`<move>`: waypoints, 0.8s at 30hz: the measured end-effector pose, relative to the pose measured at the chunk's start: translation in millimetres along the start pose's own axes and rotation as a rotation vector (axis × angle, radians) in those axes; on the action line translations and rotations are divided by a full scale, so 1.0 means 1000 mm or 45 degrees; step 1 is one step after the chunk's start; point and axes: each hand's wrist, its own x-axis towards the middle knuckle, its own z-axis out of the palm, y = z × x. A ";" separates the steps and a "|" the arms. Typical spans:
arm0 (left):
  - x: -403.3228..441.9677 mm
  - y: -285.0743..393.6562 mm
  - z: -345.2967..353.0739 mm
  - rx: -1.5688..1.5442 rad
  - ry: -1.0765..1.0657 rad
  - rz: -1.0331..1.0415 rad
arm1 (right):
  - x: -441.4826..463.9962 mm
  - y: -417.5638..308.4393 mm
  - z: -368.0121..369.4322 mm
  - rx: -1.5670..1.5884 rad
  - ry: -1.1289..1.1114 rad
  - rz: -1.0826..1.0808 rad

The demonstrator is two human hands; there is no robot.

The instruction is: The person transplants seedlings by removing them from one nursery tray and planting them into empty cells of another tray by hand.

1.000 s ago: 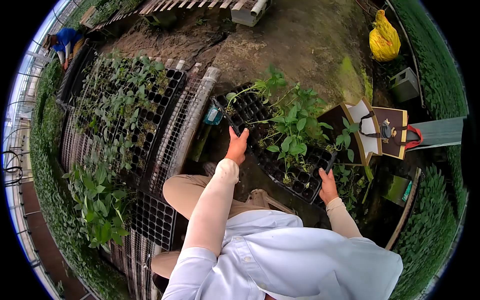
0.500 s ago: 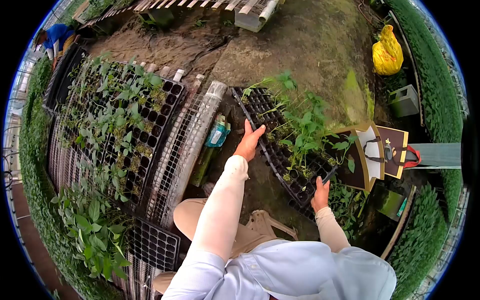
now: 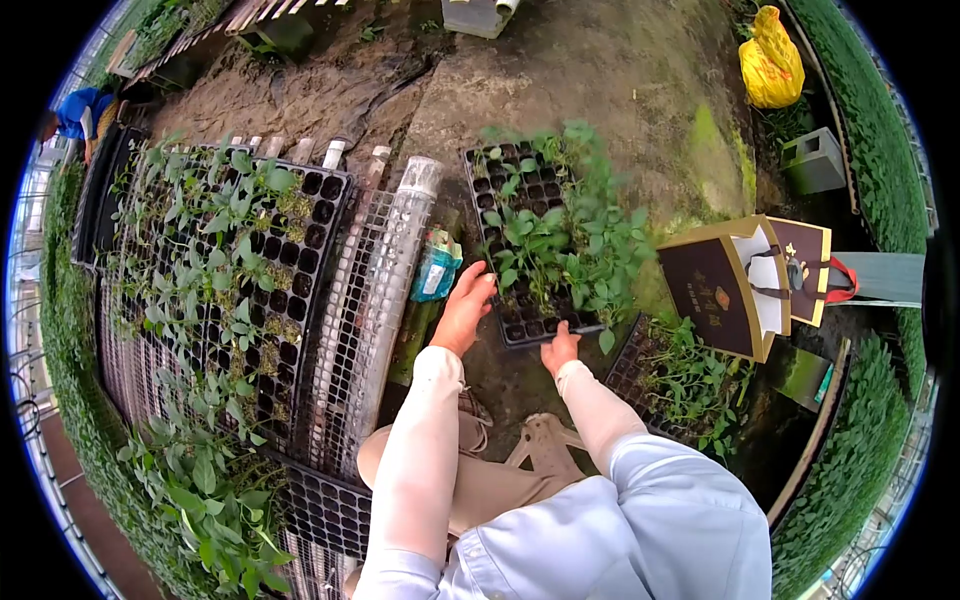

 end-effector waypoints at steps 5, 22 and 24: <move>-0.029 0.006 0.011 0.090 0.063 0.043 | -0.009 0.022 0.066 -0.092 -0.194 0.172; -0.194 0.028 -0.004 0.272 0.392 0.665 | -0.016 0.032 -0.109 -2.900 -1.497 -0.521; -0.241 0.030 -0.010 0.227 0.528 0.814 | -0.017 -0.003 -0.125 -3.018 -1.378 -0.578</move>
